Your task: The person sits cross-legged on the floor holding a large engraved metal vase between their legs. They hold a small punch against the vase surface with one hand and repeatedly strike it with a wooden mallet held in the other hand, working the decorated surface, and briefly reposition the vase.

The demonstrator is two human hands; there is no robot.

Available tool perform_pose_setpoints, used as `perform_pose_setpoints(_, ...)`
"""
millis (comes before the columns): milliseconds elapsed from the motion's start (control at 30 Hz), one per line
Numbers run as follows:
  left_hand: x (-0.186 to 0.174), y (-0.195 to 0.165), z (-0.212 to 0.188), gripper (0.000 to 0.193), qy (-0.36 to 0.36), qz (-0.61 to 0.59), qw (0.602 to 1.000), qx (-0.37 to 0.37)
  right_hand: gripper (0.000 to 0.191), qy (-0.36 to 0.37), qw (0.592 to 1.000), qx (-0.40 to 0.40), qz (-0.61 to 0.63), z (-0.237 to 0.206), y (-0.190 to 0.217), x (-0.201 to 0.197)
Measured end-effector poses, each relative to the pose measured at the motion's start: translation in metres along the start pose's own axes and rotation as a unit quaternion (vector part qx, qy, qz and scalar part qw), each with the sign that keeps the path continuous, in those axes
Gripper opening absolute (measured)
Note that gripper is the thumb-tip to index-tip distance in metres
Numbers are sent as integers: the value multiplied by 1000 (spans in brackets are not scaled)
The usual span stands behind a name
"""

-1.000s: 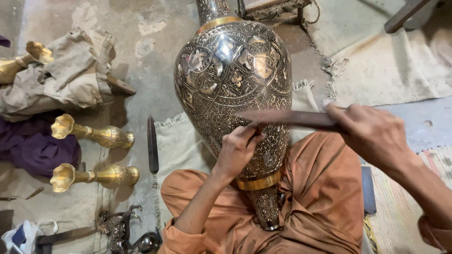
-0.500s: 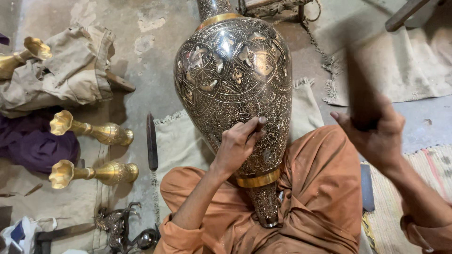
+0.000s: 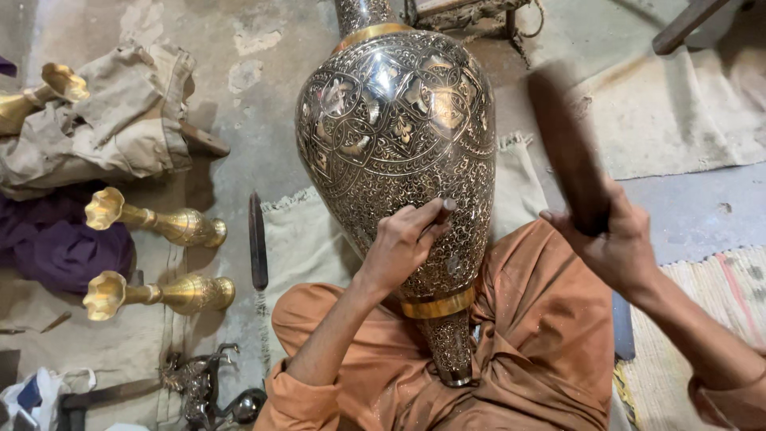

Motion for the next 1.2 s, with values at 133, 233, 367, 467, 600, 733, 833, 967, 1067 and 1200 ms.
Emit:
perform_pose_setpoints(133,-2,0,1,30,-16,-21,998,56,70,14,999,-2,-50,-9,-6,7)
perform_pose_setpoints(233,-3,0,2,35,-3,-23,999,39,69,10,999,39,4,-14,-6,7)
perform_pose_setpoints(367,-6,-3,5,34,11,-24,998,50,59,6,991,0,-133,-15,0,4)
perform_pose_setpoints(467,-7,-3,7,37,11,-22,999,48,49,-23,986,137,97,-14,0,4)
perform_pose_setpoints(600,-6,1,8,36,28,-14,998,49,51,-13,989,3,-150,-14,10,5)
perform_pose_setpoints(733,-5,6,8,35,61,-37,997,26,62,-41,997,45,50,-19,6,5)
perform_pose_setpoints(833,-5,7,10,34,66,-39,996,49,52,-33,996,23,-73,-22,2,7)
perform_pose_setpoints(967,-8,6,11,42,69,-26,997,36,44,-102,971,178,123,-25,-8,9)
perform_pose_setpoints(1067,-10,3,14,34,82,-21,996,37,53,-47,995,57,71,-22,-1,10)
perform_pose_setpoints(1200,-14,-2,17,44,71,-40,995,49,64,-77,995,30,-53,-18,7,5)
Point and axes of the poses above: each hand's wrist, its own z-axis towards the middle knuckle, its own x-axis out of the palm, y = z × x, the point moved 2 cm from there along z, towards the middle knuckle, and after that the axes turned 3 degrees about x, right-handed, at the moved point
